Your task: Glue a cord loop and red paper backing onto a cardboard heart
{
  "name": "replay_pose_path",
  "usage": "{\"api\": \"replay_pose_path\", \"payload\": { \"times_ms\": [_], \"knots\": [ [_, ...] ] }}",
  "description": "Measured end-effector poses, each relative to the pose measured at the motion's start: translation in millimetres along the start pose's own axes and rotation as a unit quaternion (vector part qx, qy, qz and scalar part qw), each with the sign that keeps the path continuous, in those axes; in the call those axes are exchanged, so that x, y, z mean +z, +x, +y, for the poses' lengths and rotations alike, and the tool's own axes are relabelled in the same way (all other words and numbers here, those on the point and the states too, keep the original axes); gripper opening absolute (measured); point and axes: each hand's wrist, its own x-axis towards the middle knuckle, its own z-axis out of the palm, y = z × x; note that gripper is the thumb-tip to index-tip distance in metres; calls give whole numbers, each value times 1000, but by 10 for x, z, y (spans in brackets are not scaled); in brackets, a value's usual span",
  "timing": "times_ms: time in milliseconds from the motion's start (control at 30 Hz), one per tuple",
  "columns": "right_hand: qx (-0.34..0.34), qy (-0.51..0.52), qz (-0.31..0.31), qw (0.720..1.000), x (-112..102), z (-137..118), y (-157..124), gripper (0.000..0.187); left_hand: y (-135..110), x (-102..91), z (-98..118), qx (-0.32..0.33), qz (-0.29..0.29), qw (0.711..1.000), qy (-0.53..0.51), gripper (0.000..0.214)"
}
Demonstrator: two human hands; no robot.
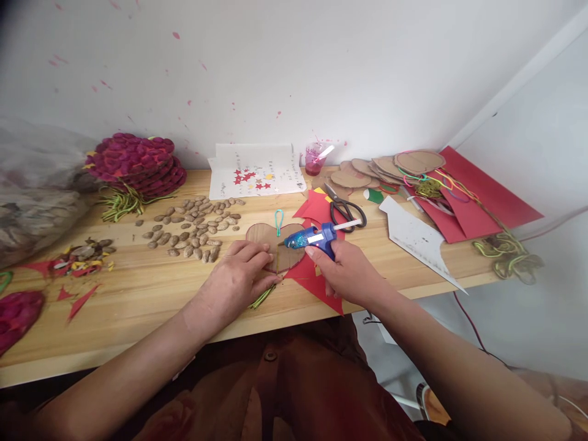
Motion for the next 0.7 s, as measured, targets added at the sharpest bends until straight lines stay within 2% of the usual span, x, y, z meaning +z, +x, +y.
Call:
{"api": "replay_pose_path", "payload": {
  "times_ms": [167, 433, 533, 700],
  "knots": [
    [-27, -81, 36, 996, 13, -62, -24, 45, 7, -13, 13, 3, 2, 1000, 1, 25],
    [-127, -181, 126, 967, 58, -14, -21, 37, 12, -30, 21, -7, -13, 1000, 6, 24],
    [-98, -135, 111, 980, 48, -17, -49, 40, 14, -17, 13, -5, -10, 1000, 5, 24],
    [-38, -47, 34, 998, 34, -12, -68, 48, 12, -6, 5, -2, -2, 1000, 5, 24]
  ]
}}
